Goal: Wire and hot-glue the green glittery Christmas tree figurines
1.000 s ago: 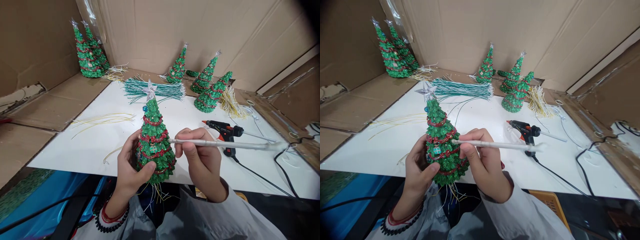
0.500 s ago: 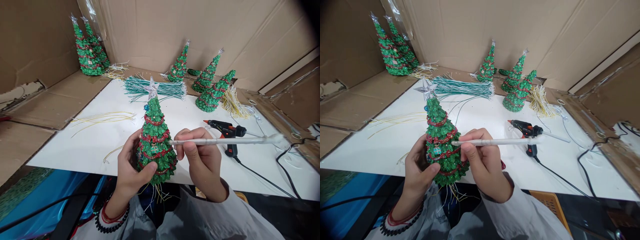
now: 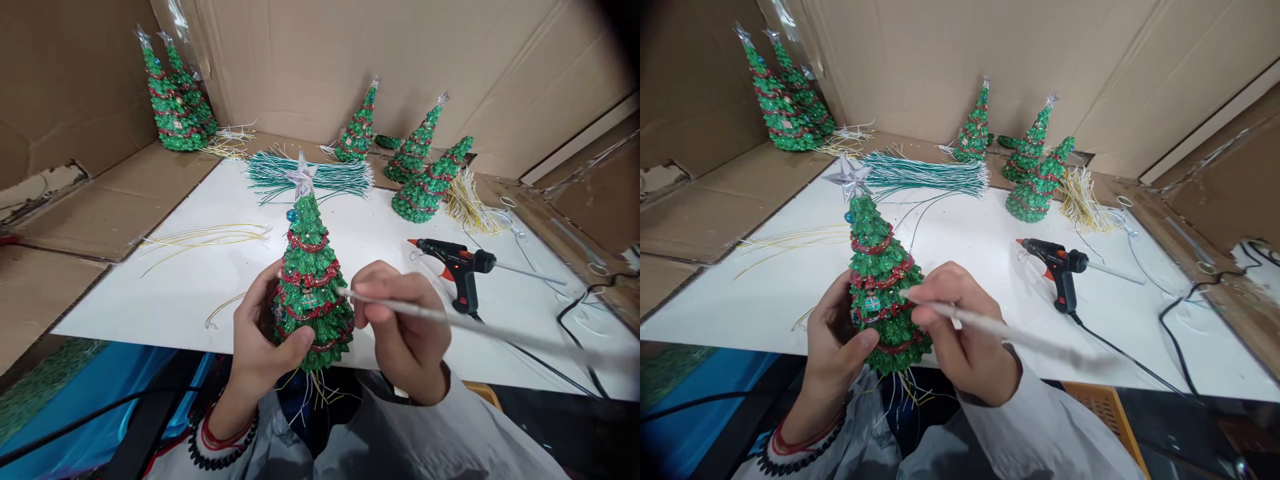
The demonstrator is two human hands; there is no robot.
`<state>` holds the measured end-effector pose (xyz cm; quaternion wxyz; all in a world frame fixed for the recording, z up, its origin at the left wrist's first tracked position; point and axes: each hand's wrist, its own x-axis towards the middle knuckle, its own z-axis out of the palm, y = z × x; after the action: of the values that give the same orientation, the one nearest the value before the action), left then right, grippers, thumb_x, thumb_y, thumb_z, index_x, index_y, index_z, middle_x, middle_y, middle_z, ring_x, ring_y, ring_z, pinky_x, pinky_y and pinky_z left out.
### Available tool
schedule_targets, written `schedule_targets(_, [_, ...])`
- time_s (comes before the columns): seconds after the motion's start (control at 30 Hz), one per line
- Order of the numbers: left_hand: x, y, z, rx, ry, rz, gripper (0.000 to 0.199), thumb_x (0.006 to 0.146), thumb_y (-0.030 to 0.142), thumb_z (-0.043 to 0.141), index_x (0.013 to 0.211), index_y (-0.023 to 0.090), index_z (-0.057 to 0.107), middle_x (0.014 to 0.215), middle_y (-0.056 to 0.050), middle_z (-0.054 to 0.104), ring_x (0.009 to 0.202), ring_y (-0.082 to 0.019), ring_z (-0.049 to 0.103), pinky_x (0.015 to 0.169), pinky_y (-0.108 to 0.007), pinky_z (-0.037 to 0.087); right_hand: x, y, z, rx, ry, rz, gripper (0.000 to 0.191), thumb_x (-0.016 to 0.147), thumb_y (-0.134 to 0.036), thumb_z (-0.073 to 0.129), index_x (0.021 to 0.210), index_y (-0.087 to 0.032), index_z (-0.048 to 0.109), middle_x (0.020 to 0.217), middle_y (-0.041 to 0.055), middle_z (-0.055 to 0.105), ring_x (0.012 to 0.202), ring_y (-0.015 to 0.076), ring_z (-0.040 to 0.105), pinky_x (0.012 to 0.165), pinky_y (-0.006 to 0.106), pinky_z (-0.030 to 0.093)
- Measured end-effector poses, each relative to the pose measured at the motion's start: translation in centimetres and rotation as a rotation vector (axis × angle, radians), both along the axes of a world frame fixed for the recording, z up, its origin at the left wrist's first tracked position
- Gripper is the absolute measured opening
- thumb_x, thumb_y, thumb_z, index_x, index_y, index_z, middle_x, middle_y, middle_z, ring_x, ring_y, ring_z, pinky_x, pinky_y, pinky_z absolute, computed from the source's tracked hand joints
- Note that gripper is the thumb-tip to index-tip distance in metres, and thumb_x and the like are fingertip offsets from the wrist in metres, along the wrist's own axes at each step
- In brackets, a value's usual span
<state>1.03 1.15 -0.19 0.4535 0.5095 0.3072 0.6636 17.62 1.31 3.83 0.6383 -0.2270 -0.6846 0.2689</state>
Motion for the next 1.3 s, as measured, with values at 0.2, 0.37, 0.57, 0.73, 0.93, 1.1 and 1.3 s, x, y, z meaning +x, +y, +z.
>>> schedule_targets(0.2, [-0.1,-0.1,0.3,-0.003,-0.002,-0.026,0.065,0.068,0.03,0.092,0.13,0.036,0.072,0.121,0.003,0.078,0.11,-0.015,0.073,0.094,-0.018,0.056,0.3,0.1,0.2,0.063,-0.052,0.042,0.017,0.104,-0.018,0.062,0.119,-0.018,0.069,0.078,0.002,0.064,0.081,0.0192,0.062,0.07,0.036,0.051])
schedule_targets(0.37, [0.0,-0.1,0.2,-0.015,0.009,-0.033,0.064,0.069,0.032,0.091,0.13,0.034,0.071,0.124,0.002,0.077,0.114,-0.016,0.072,0.096,-0.019,0.056,0.7,0.1,0.8,-0.013,-0.113,0.057,0.015,0.103,-0.016,0.062,0.116,-0.018,0.069,0.08,0.0013,0.06,0.083,0.0181,0.061,0.072,0.034,0.049])
schedule_targets(0.57, [-0.2,-0.2,0.2,-0.018,0.013,-0.028,0.064,0.07,0.03,0.09,0.131,0.033,0.071,0.126,0.001,0.077,0.116,-0.017,0.072,0.098,-0.021,0.056,0.9,0.5,1.4,-0.133,-0.071,0.111,0.01,0.105,-0.02,0.06,0.109,-0.019,0.069,0.084,0.0019,0.062,0.073,0.0146,0.058,0.065,0.032,0.046])
schedule_targets(0.73, [0.0,-0.1,0.3,-0.011,0.006,-0.039,0.065,0.068,0.03,0.092,0.129,0.033,0.071,0.123,0.001,0.078,0.112,-0.017,0.073,0.095,-0.019,0.057,1.0,0.9,0.9,-0.1,-0.057,0.174,0.011,0.104,-0.021,0.061,0.112,-0.02,0.07,0.081,0.001,0.06,0.078,0.0171,0.06,0.069,0.034,0.049])
schedule_targets(0.93, [0.1,-0.2,0.4,-0.039,-0.008,-0.04,0.065,0.068,0.03,0.092,0.13,0.034,0.071,0.124,0.001,0.077,0.114,-0.018,0.072,0.097,-0.021,0.056,0.7,0.3,0.4,0.022,-0.058,0.144,0.011,0.103,-0.025,0.065,0.111,-0.019,0.069,0.073,0.0001,0.06,0.08,0.0189,0.058,0.072,0.035,0.049])
schedule_targets(1.1, [0.0,-0.3,0.3,-0.051,0.018,-0.032,0.066,0.067,0.034,0.092,0.129,0.029,0.071,0.125,-0.003,0.077,0.113,-0.021,0.072,0.096,-0.025,0.057,0.5,0.1,0.7,0.068,-0.174,0.026,0.011,0.105,-0.035,0.061,0.103,-0.025,0.065,0.072,-0.0022,0.055,0.075,0.0174,0.059,0.063,0.031,0.046])
schedule_targets(1.3, [-0.1,-0.3,0.3,-0.047,0.034,-0.021,0.068,0.066,0.036,0.092,0.128,0.025,0.069,0.122,-0.006,0.077,0.11,-0.025,0.074,0.093,-0.03,0.06,0.3,0.2,0.2,0.12,-0.194,-0.022,0.018,0.105,-0.042,0.059,0.098,-0.026,0.063,0.069,-0.0046,0.053,0.074,0.0152,0.059,0.066,0.029,0.048])
